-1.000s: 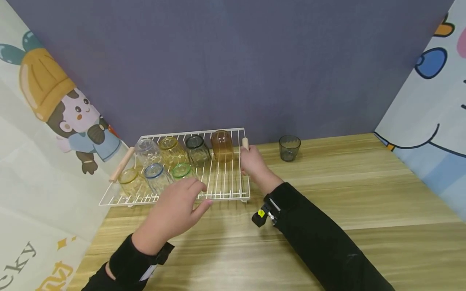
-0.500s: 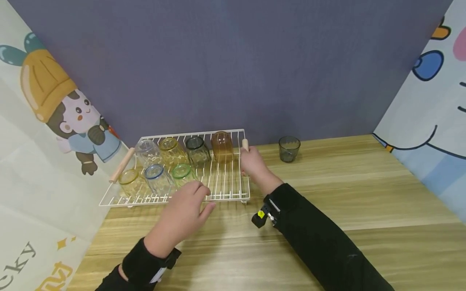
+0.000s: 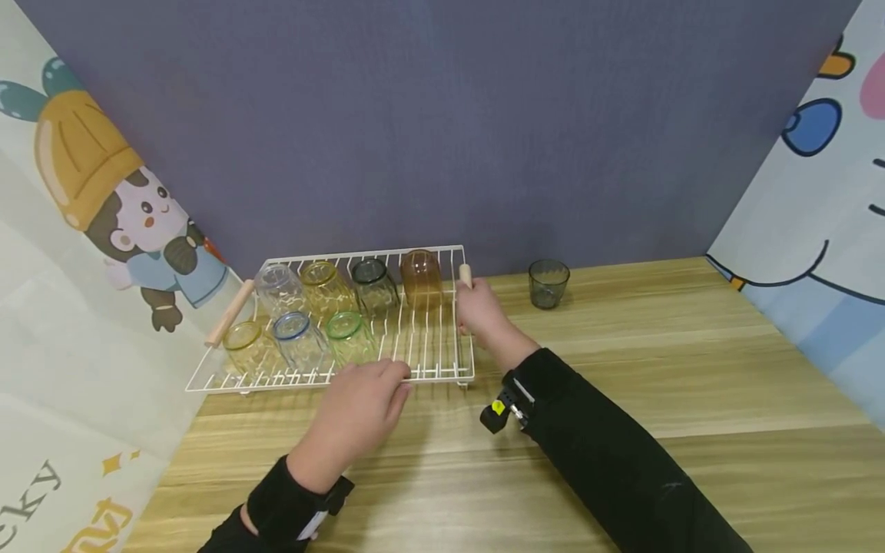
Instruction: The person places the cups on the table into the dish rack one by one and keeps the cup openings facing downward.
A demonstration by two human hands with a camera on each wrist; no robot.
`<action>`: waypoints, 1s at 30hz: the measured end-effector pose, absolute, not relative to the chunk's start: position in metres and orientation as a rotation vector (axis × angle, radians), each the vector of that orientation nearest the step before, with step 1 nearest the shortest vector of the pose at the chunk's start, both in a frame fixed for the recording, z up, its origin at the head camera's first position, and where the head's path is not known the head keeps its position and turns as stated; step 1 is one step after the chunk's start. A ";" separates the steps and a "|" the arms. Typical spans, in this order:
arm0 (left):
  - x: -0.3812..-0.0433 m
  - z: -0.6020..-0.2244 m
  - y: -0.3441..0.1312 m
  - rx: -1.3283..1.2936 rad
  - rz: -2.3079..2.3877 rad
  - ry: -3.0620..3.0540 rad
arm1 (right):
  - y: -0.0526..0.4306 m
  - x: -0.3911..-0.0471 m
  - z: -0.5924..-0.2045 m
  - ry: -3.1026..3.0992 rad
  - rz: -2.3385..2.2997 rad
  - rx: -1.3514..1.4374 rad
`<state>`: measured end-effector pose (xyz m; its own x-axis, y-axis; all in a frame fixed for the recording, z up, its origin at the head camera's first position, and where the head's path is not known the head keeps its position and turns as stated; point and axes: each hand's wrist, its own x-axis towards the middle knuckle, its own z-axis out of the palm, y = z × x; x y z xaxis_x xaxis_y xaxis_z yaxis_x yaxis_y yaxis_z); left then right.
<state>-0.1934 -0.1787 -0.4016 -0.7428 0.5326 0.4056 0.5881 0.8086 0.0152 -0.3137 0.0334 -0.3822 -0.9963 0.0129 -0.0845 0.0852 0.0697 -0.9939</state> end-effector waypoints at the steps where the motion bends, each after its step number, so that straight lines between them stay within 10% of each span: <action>1: -0.194 -0.403 -0.178 -0.841 -0.197 -2.604 | 0.033 -0.313 -0.382 2.247 -2.107 0.100; 30: -0.198 -0.411 -0.180 -0.866 -0.116 -2.488 | 0.086 -0.287 -0.352 3.042 -1.323 -0.308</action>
